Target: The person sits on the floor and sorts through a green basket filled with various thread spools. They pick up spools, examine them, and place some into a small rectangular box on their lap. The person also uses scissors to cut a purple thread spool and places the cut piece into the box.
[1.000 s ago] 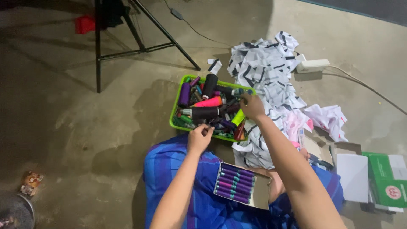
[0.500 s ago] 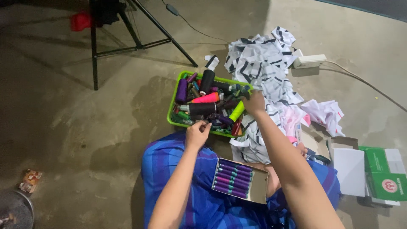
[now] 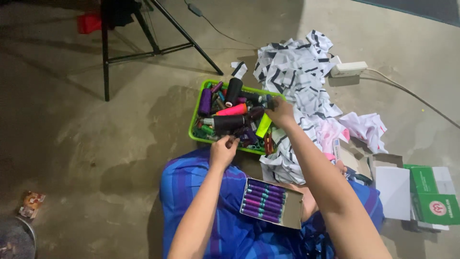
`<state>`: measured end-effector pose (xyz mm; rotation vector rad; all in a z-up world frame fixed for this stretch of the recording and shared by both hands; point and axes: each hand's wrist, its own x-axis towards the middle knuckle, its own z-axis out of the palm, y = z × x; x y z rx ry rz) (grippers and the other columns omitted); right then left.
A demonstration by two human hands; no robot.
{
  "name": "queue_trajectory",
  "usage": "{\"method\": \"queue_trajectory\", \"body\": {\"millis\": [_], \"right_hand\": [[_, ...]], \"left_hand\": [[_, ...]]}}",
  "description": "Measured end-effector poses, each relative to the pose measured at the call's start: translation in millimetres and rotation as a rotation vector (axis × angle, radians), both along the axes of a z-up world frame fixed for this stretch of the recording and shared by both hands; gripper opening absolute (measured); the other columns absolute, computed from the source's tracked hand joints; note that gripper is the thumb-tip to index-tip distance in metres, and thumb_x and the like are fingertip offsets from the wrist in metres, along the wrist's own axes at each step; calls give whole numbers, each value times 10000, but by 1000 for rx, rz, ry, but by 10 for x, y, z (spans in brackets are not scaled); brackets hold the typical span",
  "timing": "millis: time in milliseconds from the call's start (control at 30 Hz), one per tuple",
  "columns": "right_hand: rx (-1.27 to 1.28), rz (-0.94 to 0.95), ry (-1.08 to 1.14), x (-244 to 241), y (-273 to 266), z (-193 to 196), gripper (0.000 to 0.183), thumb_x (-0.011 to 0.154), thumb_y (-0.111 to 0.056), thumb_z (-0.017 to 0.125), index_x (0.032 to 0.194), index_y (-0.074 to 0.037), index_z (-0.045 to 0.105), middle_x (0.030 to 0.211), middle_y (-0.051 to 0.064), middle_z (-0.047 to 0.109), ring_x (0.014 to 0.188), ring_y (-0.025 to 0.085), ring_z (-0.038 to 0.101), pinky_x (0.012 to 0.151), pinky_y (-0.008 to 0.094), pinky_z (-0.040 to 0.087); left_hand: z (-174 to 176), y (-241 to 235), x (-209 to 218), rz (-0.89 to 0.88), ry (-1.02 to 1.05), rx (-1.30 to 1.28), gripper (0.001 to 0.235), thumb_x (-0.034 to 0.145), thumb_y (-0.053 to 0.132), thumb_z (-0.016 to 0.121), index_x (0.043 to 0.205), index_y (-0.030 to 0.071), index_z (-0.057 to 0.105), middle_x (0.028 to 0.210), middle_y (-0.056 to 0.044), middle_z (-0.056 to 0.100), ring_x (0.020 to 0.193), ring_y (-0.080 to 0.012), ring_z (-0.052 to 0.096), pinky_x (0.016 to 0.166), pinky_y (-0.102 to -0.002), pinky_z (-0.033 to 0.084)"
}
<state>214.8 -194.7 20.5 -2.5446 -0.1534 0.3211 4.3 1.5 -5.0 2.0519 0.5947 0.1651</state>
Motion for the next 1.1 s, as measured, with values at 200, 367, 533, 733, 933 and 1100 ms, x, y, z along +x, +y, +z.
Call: {"method": "queue_trajectory", "body": {"millis": [200,367,533,733,933,1100], "right_hand": [[103,-73,-55,167,-100,-272,496,695,-319,832,1177,-246,741,996,42,784,961,240,755,893,378,601],[544,-17,-37,-338,195,405,503,707,-146,885,1191,-131,750,1039,161,762,977,262,737,905,369,587],[441,163,-115,-442,411,272,318,846,-110,768,1156,-177,793,1023,127,786,1020,307,744,917,435,583],[314,221,-223,-519,552,50,394,862,-128,594,1171,-302,766,1042,-5,789,1056,281,724,962,449,553],[334,-150,-510,-58,-50,-430,167,957,-181,666,1078,-131,771,943,155,778,983,394,727,882,522,554],[138,-186,-275,415,-552,-904,176,912,-283,685,1037,-287,809,994,12,785,983,333,733,930,469,560]], "left_hand": [[1,-4,12,17,30,-2,233,820,459,761,784,231,721,691,-37,727,825,-332,741,745,-456,597],[11,24,68,15,28,5,233,825,468,754,805,236,732,697,-42,731,835,-340,739,755,-473,595],[-7,2,66,24,29,7,252,828,458,761,827,206,745,686,-40,728,833,-338,740,746,-481,591],[-10,10,39,14,23,-30,252,829,441,756,825,189,744,694,-63,730,830,-347,739,728,-486,580],[-37,-11,-6,22,-45,32,215,831,407,778,783,205,722,663,-46,718,787,-320,744,706,-455,595],[-79,10,13,14,-79,23,243,837,399,783,789,172,710,624,-53,691,738,-312,738,662,-442,586]]}}
